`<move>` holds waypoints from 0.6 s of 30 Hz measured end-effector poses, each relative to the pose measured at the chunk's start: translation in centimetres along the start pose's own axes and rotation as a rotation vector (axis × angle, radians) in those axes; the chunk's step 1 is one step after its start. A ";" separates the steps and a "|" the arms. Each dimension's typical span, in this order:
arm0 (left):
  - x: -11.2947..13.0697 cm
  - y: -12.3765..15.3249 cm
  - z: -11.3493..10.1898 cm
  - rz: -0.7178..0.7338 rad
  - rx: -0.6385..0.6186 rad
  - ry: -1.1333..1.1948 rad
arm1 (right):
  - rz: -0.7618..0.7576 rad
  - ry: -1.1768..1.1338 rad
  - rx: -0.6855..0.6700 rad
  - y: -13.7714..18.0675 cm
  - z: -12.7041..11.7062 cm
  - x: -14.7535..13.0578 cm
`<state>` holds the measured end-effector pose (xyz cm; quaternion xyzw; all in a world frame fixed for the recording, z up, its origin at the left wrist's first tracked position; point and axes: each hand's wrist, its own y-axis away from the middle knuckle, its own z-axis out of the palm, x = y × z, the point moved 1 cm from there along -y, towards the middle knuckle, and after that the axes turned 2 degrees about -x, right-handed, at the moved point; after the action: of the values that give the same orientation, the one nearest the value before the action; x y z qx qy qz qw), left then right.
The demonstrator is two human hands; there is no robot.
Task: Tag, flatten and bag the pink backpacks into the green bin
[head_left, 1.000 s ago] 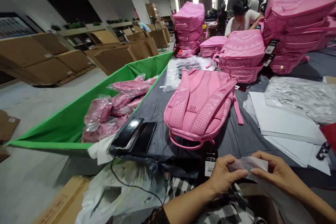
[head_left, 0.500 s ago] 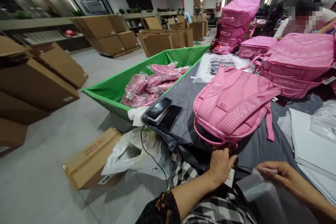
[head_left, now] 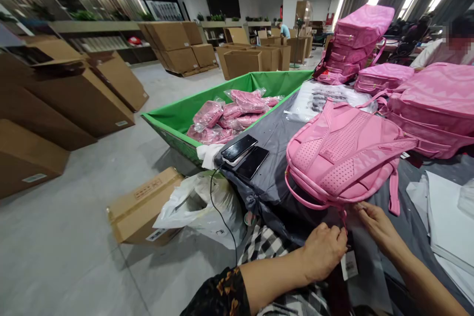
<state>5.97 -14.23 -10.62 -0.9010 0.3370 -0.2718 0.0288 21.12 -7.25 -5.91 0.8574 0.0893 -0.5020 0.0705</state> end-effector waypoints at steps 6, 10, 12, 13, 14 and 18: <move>-0.3 1.7 0.3 -0.050 0.214 0.143 | 0.072 -0.005 0.063 1.2 1.4 -1.0; -1.5 2.9 -0.8 -0.456 0.552 0.913 | 0.118 -0.008 0.095 0.8 1.7 -0.2; -1.8 2.4 -0.9 -0.602 0.604 1.360 | 0.164 -0.019 0.045 0.4 1.3 0.3; -1.8 1.9 -1.0 -0.647 0.594 1.543 | 0.173 -0.014 0.021 0.2 1.1 0.5; -1.9 1.2 -0.9 -0.687 0.571 1.684 | 0.174 -0.002 0.003 0.0 0.9 0.6; -2.1 -1.6 -0.1 -0.913 0.523 1.863 | 0.133 0.048 -0.020 -0.4 0.3 0.7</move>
<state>5.56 -11.69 -11.14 -0.3453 -0.2116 -0.9016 -0.1519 21.05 -6.88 -6.68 0.8724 0.0387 -0.4745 0.1103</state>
